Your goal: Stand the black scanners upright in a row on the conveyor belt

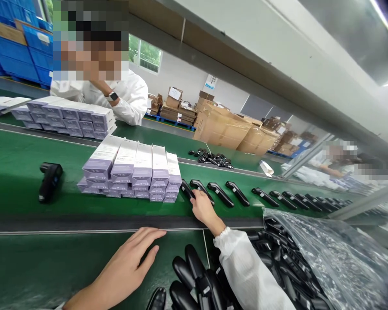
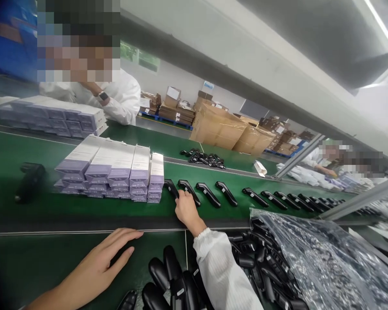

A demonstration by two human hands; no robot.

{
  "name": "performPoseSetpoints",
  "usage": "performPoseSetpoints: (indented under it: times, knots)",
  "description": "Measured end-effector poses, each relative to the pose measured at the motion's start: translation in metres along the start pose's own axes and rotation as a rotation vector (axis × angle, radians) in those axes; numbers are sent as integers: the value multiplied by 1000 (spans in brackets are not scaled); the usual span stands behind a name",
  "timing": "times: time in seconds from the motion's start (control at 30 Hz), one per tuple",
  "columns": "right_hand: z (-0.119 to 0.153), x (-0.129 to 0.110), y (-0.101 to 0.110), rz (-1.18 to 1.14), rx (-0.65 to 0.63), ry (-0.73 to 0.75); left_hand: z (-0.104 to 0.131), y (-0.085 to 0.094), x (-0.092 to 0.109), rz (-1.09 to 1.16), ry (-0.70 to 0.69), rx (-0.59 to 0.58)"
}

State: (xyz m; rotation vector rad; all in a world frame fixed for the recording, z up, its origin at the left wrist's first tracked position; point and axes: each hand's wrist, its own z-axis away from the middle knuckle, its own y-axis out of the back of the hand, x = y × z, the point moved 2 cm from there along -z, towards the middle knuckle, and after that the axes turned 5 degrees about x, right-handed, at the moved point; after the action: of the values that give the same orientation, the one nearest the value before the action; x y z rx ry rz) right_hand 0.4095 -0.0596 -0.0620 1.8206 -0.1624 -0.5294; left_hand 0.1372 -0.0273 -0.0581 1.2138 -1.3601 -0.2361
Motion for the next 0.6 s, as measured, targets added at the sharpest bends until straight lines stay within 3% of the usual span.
performPoseSetpoints:
  times: [0.13,0.23,0.33,0.43,0.5,0.6]
  knots:
    - [-1,3,19,-7,-20,-30,-14,-13,23,-61,-128,-38]
    - [25,31,75,-56,78,3,-22,-28,30,-117,-246,-156]
    - [94,71,150,-148,323,-37,-21,-35,27,-180,-363,-194]
    - [183,104,195,-73,572,-339,-10,-37,40,-194,-580,-174]
    - [230,118,195,-30,661,-538,5,-42,68,-154,-829,-174]
    - [259,131,158,24,647,-668,39,-59,123,-32,-1299,-137]
